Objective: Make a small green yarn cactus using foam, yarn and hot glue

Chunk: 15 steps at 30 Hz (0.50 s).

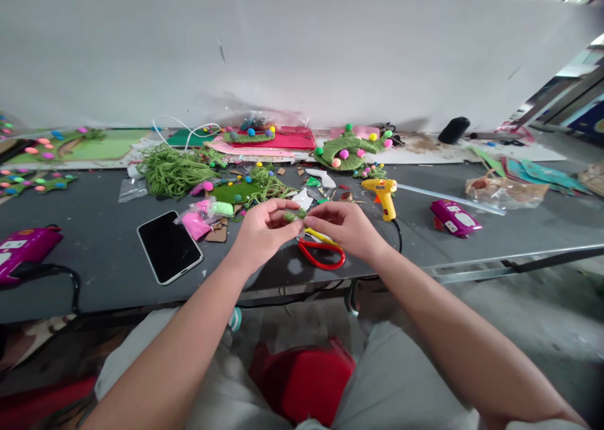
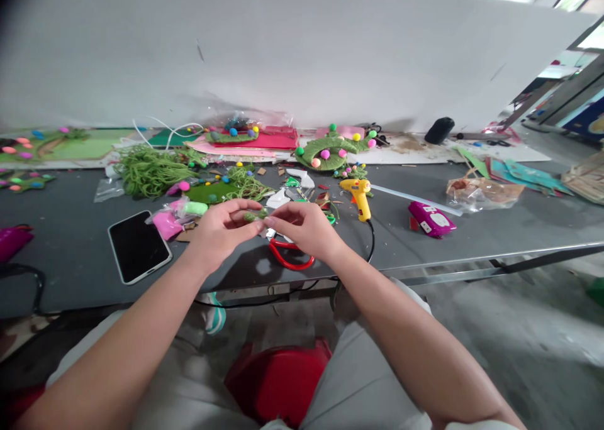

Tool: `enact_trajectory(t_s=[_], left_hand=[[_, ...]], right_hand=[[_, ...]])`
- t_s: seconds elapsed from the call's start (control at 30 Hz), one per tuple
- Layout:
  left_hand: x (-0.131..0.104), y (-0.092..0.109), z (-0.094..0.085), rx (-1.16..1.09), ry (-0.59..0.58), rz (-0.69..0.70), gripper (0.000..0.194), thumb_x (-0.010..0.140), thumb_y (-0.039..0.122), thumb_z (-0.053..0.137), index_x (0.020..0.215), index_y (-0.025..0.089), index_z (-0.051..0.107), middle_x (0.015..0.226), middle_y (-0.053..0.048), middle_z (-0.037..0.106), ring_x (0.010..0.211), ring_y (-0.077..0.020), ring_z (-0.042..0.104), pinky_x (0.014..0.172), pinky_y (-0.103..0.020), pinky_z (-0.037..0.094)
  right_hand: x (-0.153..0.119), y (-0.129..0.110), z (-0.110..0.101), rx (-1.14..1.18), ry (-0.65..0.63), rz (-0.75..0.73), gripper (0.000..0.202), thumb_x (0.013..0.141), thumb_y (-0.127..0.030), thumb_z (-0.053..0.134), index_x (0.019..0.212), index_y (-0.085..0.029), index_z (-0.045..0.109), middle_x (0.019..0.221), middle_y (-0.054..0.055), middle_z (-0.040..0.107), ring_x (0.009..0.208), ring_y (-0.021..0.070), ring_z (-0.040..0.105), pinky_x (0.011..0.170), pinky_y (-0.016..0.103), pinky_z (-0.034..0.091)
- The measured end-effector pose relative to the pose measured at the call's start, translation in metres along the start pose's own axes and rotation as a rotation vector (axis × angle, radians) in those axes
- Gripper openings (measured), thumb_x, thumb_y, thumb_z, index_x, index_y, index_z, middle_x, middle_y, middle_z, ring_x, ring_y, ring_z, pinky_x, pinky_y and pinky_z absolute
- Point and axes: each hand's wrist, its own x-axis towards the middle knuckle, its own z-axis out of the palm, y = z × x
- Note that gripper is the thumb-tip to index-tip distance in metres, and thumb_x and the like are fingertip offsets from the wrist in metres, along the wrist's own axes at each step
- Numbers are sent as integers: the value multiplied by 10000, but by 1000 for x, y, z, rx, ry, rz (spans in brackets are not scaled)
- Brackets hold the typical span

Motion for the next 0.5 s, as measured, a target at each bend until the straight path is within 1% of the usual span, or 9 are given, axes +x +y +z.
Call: enact_trajectory(t_s=[0.2,0.37,0.5], left_hand=[[-1,0,0,9,2,-4,369,751,269,872,1064,161,708,758,8,732,721,-133,704,709,-236,547],[0,0,0,8,2,-6,368,753,264,873,1065,159,709,737,22,714,706,-119,695,698,-220,538],[-1,1,0,9,6,-8,361,751,262,878,1055,159,712,721,28,710,692,-112,689,677,-209,530]], right_hand=[[0,0,2,-20,3,-7,311,851,-476,775,905,-169,768,829,41,762,723,149,658,676,284,526],[-1,-3,3,-32,3,1,330,856,-491,765,898,-164,759,821,40,755,714,149,650,667,282,519],[-2,-6,4,-30,7,5,338,857,-497,762,899,-161,751,834,45,756,728,153,653,691,290,525]])
